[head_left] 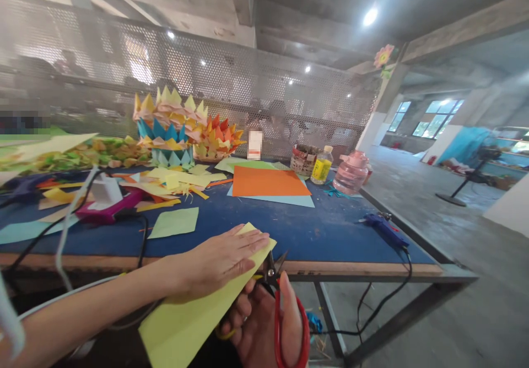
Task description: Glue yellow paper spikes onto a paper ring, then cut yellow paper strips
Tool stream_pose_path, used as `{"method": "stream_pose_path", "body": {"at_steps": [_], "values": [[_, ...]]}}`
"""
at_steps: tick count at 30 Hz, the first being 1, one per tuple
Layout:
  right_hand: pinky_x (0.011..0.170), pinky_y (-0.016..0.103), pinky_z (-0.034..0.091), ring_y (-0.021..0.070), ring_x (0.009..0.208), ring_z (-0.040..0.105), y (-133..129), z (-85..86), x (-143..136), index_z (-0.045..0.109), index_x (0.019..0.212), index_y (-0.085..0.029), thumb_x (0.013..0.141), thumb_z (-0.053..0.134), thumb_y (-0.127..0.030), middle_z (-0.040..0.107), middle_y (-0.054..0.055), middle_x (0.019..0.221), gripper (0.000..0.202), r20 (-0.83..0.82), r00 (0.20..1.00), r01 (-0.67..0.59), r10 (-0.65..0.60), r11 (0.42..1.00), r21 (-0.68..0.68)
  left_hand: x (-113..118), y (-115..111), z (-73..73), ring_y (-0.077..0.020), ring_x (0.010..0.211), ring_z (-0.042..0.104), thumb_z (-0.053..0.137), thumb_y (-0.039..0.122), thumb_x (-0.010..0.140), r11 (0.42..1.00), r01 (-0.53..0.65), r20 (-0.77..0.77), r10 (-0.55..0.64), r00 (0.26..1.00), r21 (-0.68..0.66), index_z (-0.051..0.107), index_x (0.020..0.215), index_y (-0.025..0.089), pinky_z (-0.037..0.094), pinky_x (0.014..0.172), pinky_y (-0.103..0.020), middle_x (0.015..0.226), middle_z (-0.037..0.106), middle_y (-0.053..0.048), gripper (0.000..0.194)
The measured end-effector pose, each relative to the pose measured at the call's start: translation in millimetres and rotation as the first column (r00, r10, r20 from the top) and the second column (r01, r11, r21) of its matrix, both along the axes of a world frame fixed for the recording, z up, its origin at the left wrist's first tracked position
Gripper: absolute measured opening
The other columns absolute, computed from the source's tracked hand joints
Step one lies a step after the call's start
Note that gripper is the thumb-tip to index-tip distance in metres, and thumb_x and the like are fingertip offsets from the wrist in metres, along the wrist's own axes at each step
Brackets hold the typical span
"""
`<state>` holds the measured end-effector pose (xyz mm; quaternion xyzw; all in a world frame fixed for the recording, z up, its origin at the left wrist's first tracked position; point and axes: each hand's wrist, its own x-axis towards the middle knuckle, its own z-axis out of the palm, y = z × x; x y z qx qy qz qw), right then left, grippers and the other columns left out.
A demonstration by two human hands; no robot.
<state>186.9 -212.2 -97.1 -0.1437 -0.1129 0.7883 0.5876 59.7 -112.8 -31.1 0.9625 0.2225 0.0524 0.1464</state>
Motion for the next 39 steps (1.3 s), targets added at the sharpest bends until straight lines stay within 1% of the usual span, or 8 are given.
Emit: {"method": "stream_pose_path", "body": {"at_steps": [4,11,16,23,26,31,35,39], "values": [[0.058,0.029,0.042,0.0134,0.051,0.049,-2,-2.0,-9,0.060,0.074,-0.015,0.076,0.042,-0.073,0.048,-0.002,0.056,0.060,-0.001,1.000,0.008,-0.008,1.000,0.011,-6,-5,1.6,-0.0156,0.142,0.017,0.016,0.042,0.100,1.000,0.013,0.009,-0.012,1.000,-0.012,0.012,0.148,0.031,0.005,0.117,-0.040,0.155,0.021,0.003,0.050],[0.056,0.030,0.043,0.0140,0.052,0.049,1,-14.6,-18,0.057,0.074,-0.018,0.074,0.041,-0.077,0.045,-0.003,0.056,0.062,-0.009,1.000,-0.011,0.011,1.000,0.015,-15,-14,1.4,-0.0179,0.142,0.017,0.021,0.044,0.100,0.999,0.016,0.019,-0.016,1.000,-0.029,0.009,0.148,0.035,0.003,0.117,-0.043,0.154,0.022,0.004,0.051],[0.051,0.026,0.040,0.0127,0.051,0.046,10,-13.0,-19,0.055,0.071,-0.017,0.071,0.043,-0.080,0.041,-0.004,0.055,0.064,-0.007,1.000,0.012,-0.012,0.999,0.045,-15,-13,-1.0,-0.0191,0.141,0.019,0.023,0.043,0.100,0.999,0.033,0.070,-0.031,0.997,-0.026,0.010,0.148,0.036,0.002,0.117,-0.041,0.154,0.023,0.004,0.050],[0.049,0.022,0.036,0.0101,0.048,0.042,6,-11.3,-20,0.053,0.069,-0.018,0.071,0.042,-0.080,0.040,-0.004,0.054,0.064,-0.035,0.999,0.043,-0.042,0.998,0.035,-15,-12,-2.0,-0.0159,0.142,0.015,0.021,0.043,0.100,0.999,0.004,0.021,-0.003,1.000,-0.041,0.008,0.148,0.036,0.000,0.117,-0.041,0.155,0.020,0.006,0.050],[0.047,0.021,0.033,0.0097,0.046,0.041,8,-9.0,-20,0.052,0.068,-0.018,0.069,0.044,-0.081,0.039,-0.005,0.051,0.063,-0.008,0.999,0.045,-0.045,0.999,0.026,-15,-12,-2.5,-0.0160,0.142,0.017,0.021,0.043,0.100,1.000,0.013,0.033,-0.012,0.999,-0.026,0.008,0.148,0.036,0.000,0.117,-0.040,0.155,0.020,0.006,0.050],[0.052,0.021,0.038,0.0106,0.053,0.047,9,-12.3,-18,0.055,0.073,-0.017,0.070,0.049,-0.077,0.043,-0.003,0.057,0.061,0.020,0.998,0.060,-0.060,0.998,0.008,-16,-10,-5.7,-0.0178,0.141,0.018,0.021,0.042,0.100,1.000,0.026,0.052,-0.025,0.998,-0.005,0.009,0.148,0.035,0.003,0.117,-0.041,0.155,0.020,0.005,0.050],[0.049,0.023,0.036,0.0115,0.050,0.046,9,-20.0,-14,0.054,0.070,-0.018,0.067,0.047,-0.081,0.041,-0.004,0.054,0.063,0.014,0.999,0.039,-0.040,0.998,0.039,-16,-9,-7.1,-0.0173,0.141,0.018,0.021,0.042,0.100,0.999,0.034,0.037,-0.035,0.999,0.015,0.008,0.148,0.035,0.003,0.117,-0.041,0.155,0.019,0.005,0.051],[0.051,0.021,0.036,0.0105,0.052,0.046,9,-16.5,-14,0.055,0.071,-0.017,0.070,0.048,-0.078,0.043,-0.004,0.055,0.062,-0.009,0.999,0.037,-0.037,0.999,0.036,-15,-12,-3.1,-0.0173,0.142,0.017,0.020,0.042,0.100,1.000,0.018,0.023,-0.018,1.000,0.004,0.009,0.148,0.035,0.003,0.117,-0.041,0.155,0.019,0.005,0.050]]}}
